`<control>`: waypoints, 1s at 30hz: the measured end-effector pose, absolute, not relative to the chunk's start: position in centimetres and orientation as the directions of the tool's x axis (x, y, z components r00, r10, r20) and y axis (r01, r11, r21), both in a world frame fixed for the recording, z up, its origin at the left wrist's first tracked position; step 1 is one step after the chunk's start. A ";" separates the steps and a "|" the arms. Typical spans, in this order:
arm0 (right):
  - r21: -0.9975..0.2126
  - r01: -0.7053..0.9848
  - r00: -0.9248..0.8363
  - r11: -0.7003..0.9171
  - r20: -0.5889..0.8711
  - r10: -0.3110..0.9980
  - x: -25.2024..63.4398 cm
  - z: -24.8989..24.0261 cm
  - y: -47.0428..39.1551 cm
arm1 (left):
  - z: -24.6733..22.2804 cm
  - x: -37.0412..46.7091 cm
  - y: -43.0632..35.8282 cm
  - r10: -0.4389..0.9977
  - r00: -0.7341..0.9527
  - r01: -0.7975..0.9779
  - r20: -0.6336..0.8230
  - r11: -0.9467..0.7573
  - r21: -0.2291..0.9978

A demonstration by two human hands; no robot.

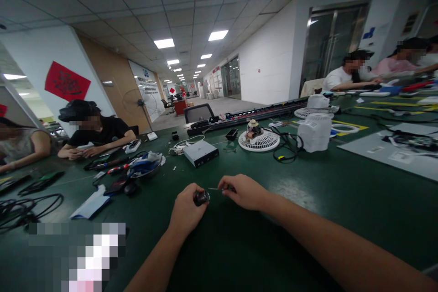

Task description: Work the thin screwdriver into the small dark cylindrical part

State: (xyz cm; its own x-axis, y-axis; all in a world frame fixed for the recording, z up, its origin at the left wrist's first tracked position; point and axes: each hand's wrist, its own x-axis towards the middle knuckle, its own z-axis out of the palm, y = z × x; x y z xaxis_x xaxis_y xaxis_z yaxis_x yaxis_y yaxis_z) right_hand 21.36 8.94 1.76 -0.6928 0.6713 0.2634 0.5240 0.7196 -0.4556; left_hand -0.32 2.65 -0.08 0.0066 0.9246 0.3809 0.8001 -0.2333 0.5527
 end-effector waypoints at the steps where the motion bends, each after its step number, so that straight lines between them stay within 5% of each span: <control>1: -0.431 0.523 -0.711 0.735 0.254 0.655 21.3 1.7 8.9 | -0.1 -0.3 2.6 0.925 0.013 0.796 0.379 -0.239 0.556; 8: -0.346 0.534 -0.718 0.771 0.296 0.630 21.1 1.9 8.6 | -0.1 0.0 2.5 0.913 0.105 0.760 0.394 -0.329 0.561; 14: -0.455 0.507 -0.710 0.732 0.261 0.654 21.2 1.9 8.7 | 0.1 0.0 2.3 0.909 0.153 0.767 0.389 -0.357 0.534; 30: -0.471 0.522 -0.710 0.711 0.221 0.668 21.3 1.9 8.6 | 0.4 0.3 2.1 0.897 0.214 0.764 0.387 -0.401 0.506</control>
State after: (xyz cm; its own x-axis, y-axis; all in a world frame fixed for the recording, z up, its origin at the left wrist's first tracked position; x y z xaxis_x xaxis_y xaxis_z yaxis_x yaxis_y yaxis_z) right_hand 21.28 8.63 1.95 -0.7104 0.6681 0.2213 0.5217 0.7110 -0.4715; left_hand 0.28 2.08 0.35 0.2143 0.8967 0.3872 0.7637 -0.4010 0.5059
